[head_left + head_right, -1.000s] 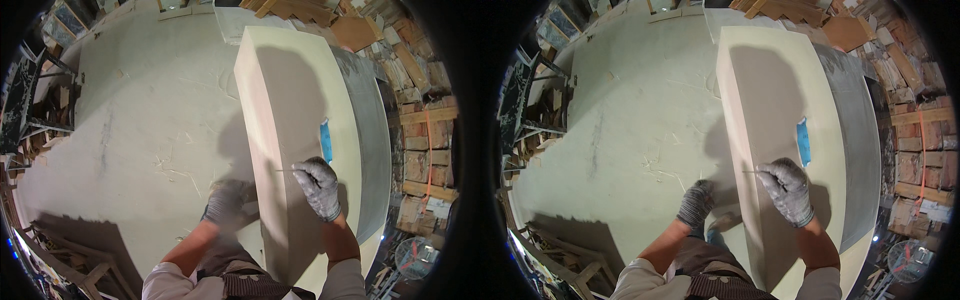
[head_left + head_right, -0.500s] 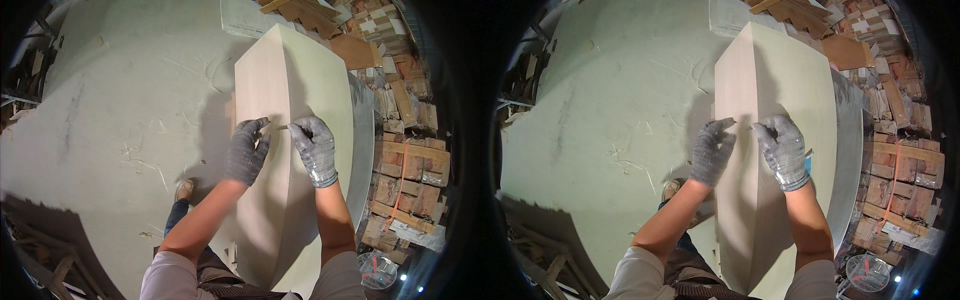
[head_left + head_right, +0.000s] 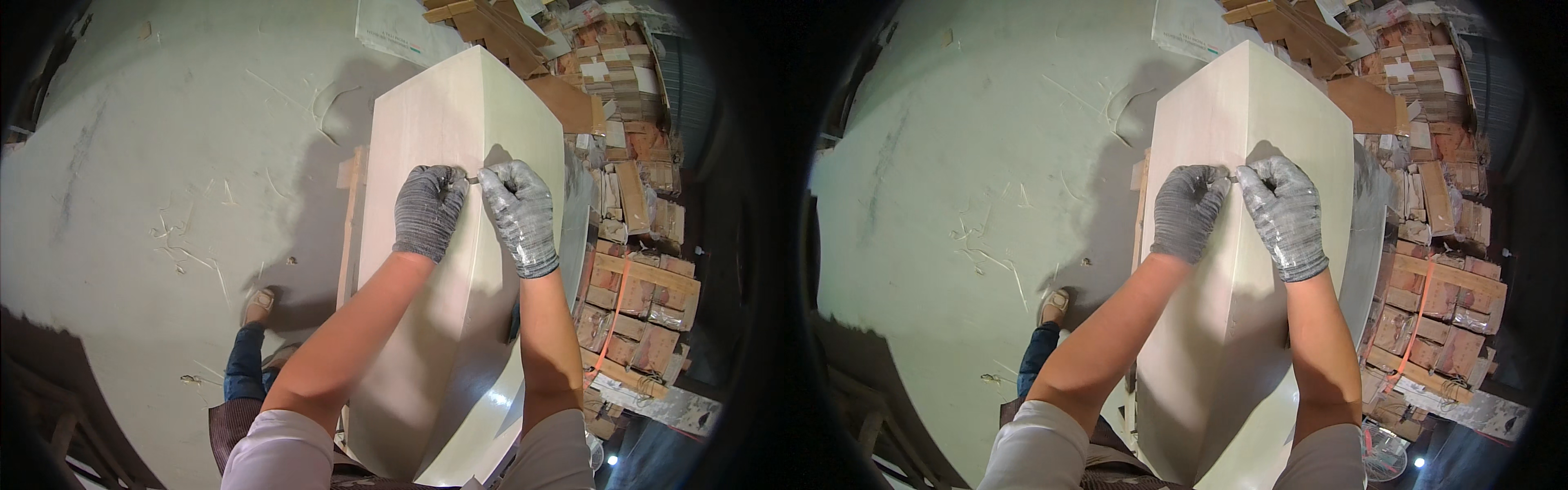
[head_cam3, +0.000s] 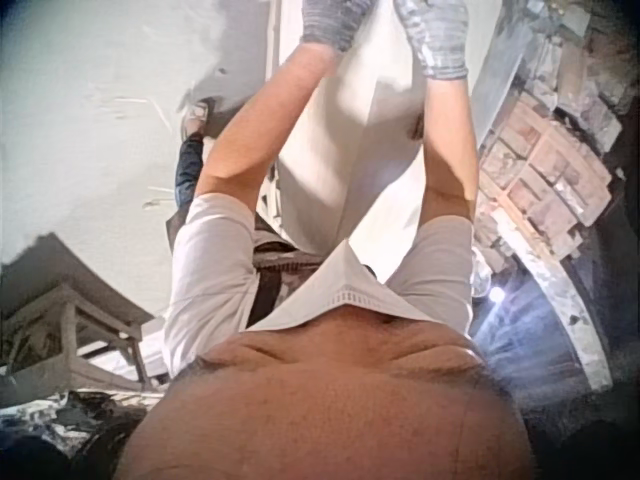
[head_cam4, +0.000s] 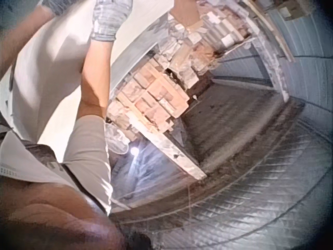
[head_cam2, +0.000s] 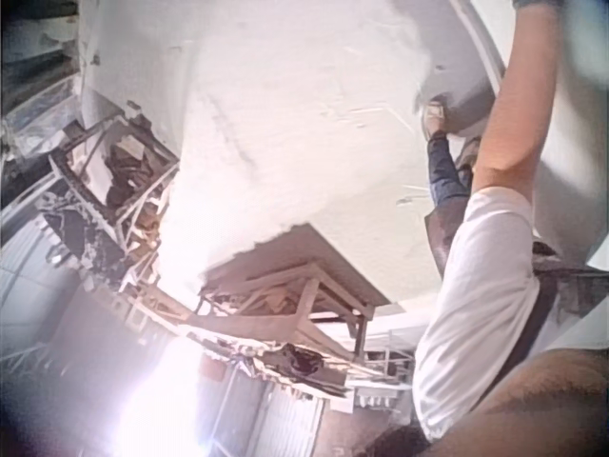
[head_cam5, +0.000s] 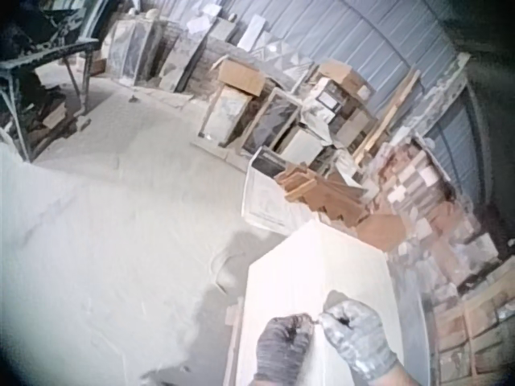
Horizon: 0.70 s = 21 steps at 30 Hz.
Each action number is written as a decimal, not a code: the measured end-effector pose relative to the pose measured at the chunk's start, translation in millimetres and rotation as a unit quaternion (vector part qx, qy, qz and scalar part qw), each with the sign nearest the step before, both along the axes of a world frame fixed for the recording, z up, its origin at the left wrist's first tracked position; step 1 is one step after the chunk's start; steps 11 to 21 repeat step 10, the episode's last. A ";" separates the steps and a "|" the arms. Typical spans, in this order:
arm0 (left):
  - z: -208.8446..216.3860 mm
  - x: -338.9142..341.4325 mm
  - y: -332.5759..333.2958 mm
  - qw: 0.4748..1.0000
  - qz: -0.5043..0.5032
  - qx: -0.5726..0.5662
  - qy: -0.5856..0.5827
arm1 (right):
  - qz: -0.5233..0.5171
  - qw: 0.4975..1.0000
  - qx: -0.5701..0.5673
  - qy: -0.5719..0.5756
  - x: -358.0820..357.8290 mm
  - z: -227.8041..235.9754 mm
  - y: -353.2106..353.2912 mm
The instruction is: The person scrapes and smooths the edges and surface of a large marble slab using a blue plastic scraper and a metal scraper. They move around the slab, applying pressure to remove residue and clean the surface.
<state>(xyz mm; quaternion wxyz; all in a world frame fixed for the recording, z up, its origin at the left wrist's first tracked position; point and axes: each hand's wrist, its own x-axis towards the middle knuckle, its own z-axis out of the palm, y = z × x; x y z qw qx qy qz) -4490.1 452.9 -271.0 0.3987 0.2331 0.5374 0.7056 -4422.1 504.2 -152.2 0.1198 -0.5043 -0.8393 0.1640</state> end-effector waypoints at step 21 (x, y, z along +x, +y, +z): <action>16.8 -19.8 -8.7 0.989 -0.061 -0.014 0.137 | 0.085 0.994 0.060 -0.032 9.3 9.8 -3.5</action>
